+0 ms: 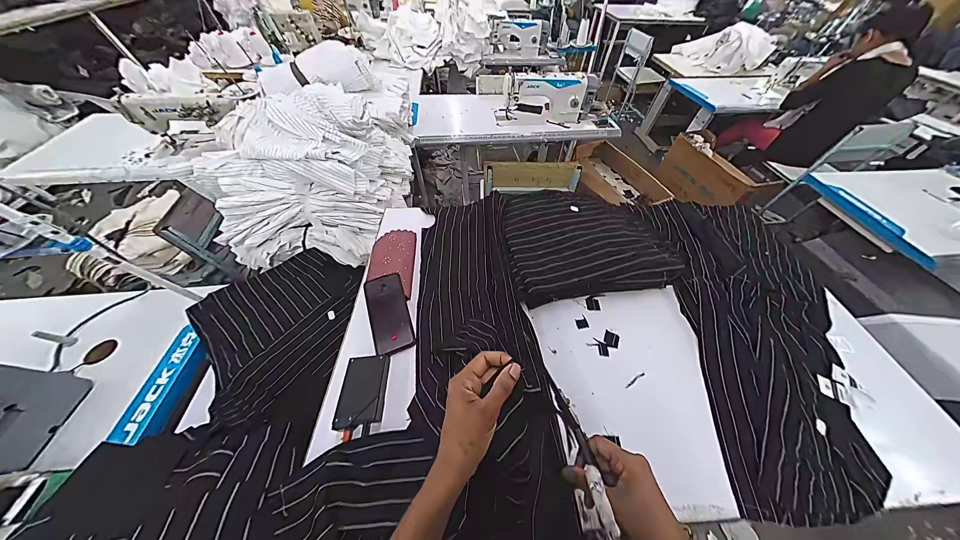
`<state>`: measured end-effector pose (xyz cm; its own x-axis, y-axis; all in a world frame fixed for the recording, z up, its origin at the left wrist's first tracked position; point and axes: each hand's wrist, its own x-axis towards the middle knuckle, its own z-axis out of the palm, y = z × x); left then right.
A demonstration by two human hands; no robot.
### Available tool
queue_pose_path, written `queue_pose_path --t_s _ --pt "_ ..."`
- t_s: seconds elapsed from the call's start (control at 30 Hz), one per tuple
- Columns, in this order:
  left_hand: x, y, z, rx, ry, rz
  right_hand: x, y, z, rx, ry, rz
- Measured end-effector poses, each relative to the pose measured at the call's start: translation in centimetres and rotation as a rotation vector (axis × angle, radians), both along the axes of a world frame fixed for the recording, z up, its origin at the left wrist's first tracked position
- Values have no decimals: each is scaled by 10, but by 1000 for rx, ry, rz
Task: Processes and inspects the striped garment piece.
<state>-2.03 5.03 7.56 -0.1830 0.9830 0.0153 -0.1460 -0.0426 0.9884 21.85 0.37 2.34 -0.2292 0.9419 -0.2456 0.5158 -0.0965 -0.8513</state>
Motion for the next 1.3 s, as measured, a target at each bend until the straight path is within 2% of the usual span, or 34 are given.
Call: queue_pose_path --t_s 0.1,0.17,0.27,0.4,0.47,0.53,0.63,0.7,0.8,0.93,1.1,1.2,1.3 --pt "-3 4 -7 -32 -11 23 30 28 -23 -24 -336 -144" --pt "-6 1 -10 -65 -12 28 58 41 -41 -35 -468 -209" --pt "-7 -10 -12 -105 -49 19 97 58 -64 11 -566 -231" --pt "0 -26 -14 -47 -90 -25 110 80 -53 51 -655 -112" --pt "6 -33 -14 39 -63 -47 93 90 -27 209 -519 -19" --pt "12 -39 -15 118 2 -37 52 90 12 355 -268 64" --pt "22 -46 -17 233 107 50 -14 75 66 299 122 337" --pt "24 -52 -18 340 124 113 -40 66 85 221 211 515" --pt "22 -64 -16 480 85 157 -51 59 96 238 262 562" --pt "12 -76 -16 578 42 146 -47 56 121 446 237 606" --pt "-10 -78 -5 642 265 -62 -40 54 170 740 138 586" --pt "-11 -71 32 719 458 -61 -44 55 215 944 47 525" --pt "-23 -55 62 779 590 44 -35 54 288 1147 2 395"
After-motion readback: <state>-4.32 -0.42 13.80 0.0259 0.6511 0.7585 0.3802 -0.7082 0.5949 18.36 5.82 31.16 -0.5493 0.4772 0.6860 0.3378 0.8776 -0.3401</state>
